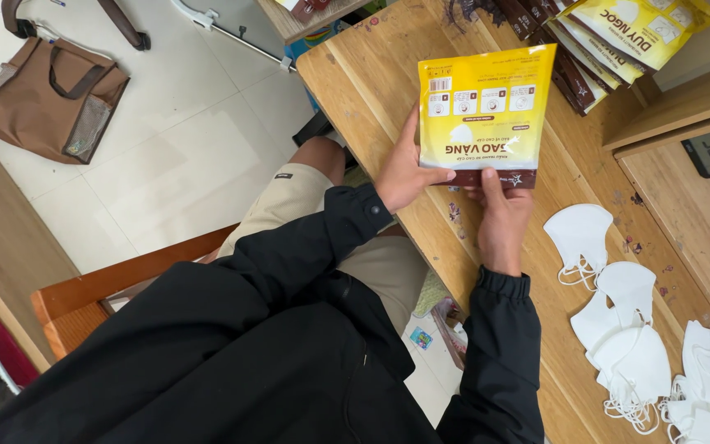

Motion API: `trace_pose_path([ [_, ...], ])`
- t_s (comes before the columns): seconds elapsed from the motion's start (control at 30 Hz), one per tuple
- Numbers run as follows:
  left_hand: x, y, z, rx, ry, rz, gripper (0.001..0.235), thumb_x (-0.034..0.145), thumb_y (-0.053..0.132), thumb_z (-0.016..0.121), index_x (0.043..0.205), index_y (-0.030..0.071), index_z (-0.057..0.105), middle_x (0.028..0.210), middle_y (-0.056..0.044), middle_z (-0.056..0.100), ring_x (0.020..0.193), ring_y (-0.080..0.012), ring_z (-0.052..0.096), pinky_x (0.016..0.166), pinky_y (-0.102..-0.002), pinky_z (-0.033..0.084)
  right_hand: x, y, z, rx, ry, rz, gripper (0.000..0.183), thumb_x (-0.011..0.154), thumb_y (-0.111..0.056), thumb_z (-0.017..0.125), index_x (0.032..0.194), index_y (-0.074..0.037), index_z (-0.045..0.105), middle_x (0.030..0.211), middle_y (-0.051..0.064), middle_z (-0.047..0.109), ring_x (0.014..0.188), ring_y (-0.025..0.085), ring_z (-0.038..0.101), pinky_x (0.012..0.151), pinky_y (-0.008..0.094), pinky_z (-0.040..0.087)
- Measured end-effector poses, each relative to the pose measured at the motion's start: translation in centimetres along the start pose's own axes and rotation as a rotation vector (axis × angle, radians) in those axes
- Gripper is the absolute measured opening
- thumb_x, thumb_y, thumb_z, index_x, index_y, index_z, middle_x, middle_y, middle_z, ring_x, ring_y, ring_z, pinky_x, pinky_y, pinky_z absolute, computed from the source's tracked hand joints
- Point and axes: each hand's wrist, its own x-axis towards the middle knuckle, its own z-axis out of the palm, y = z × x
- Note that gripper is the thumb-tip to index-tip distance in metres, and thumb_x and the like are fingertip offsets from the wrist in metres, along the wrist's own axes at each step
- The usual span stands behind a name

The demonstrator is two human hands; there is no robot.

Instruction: Manually inspecting and packaging white face masks into yellow cardboard boxes at a workstation.

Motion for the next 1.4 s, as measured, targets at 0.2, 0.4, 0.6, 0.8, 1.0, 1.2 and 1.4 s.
trace_pose_path([
  [0.2,0.9,-1.7,-0.3,0.023,0.047,0.023,0.122,0.077,-0.016,0.082,0.167,0.009,0.003,0.155,-0.032,0.043,0.140,-0.0468,0.048,0.111,-0.047,0.053,0.0,-0.9,0.0,0.090,0.017,-0.019,0.010,0.101,-0.015,0.075,0.103,-0.007,0.069,0.092,0.006,0.072,0.077,0.015,0.072,0.070,0.025,0.061],
  [0.4,1.3,-3.5,-0.2,0.007,0.050,0.011,0.119,0.077,-0.017,0.084,0.166,0.008,0.010,0.155,-0.027,0.046,0.141,-0.0438,0.049,0.115,-0.048,0.050,0.0,-0.7,0.3,0.096,0.030,-0.057,0.006,0.102,-0.012,0.072,0.105,-0.007,0.069,0.095,0.007,0.073,0.078,0.016,0.071,0.069,0.026,0.060],
  [0.6,2.0,-6.7,-1.2,0.021,-0.042,0.151,0.096,0.082,-0.009,0.086,0.160,0.004,0.032,0.150,-0.024,0.052,0.143,-0.0371,0.048,0.118,-0.046,0.046,0.4,0.6,-0.3,0.042,0.032,-0.057,0.009,0.104,-0.014,0.070,0.104,-0.006,0.069,0.091,0.007,0.072,0.076,0.015,0.070,0.072,0.027,0.060],
  [0.8,2.1,-4.0,-1.3,0.012,-0.141,0.197,0.079,0.084,-0.003,0.089,0.151,0.004,0.046,0.141,-0.018,0.060,0.134,-0.0258,0.056,0.114,-0.041,0.049,-0.3,-0.5,-0.1,0.049,0.090,-0.083,0.011,0.103,-0.017,0.071,0.102,-0.006,0.068,0.089,0.005,0.070,0.076,0.013,0.068,0.075,0.029,0.061],
  [1.0,4.0,-1.6,-1.2,0.068,-0.357,0.109,0.092,0.086,0.001,0.091,0.159,0.007,0.035,0.142,-0.022,0.060,0.132,-0.0321,0.060,0.109,-0.045,0.056,0.0,-2.4,-0.2,0.317,0.166,-0.037,0.019,0.101,-0.016,0.071,0.115,-0.005,0.066,0.095,0.002,0.068,0.080,0.015,0.074,0.076,0.034,0.066],
  [1.2,4.2,-2.7,-3.7,0.183,-0.337,0.068,0.109,0.092,0.025,0.091,0.168,0.026,0.013,0.130,-0.015,0.064,0.120,-0.0262,0.067,0.103,-0.042,0.060,1.3,-3.1,-2.0,0.321,0.250,-0.028,0.011,0.103,-0.012,0.069,0.114,-0.014,0.066,0.090,-0.001,0.071,0.077,0.014,0.075,0.075,0.033,0.069],
  [1.4,1.3,0.1,-5.8,0.562,-0.232,0.284,0.071,0.102,0.033,0.068,0.159,0.013,0.031,0.141,-0.017,0.061,0.134,-0.0277,0.060,0.109,-0.041,0.052,4.6,-2.6,-7.3,0.249,0.295,-0.008,0.043,0.100,-0.018,0.071,0.141,-0.014,0.060,0.127,0.003,0.074,0.099,0.013,0.074,0.071,0.021,0.058],
])
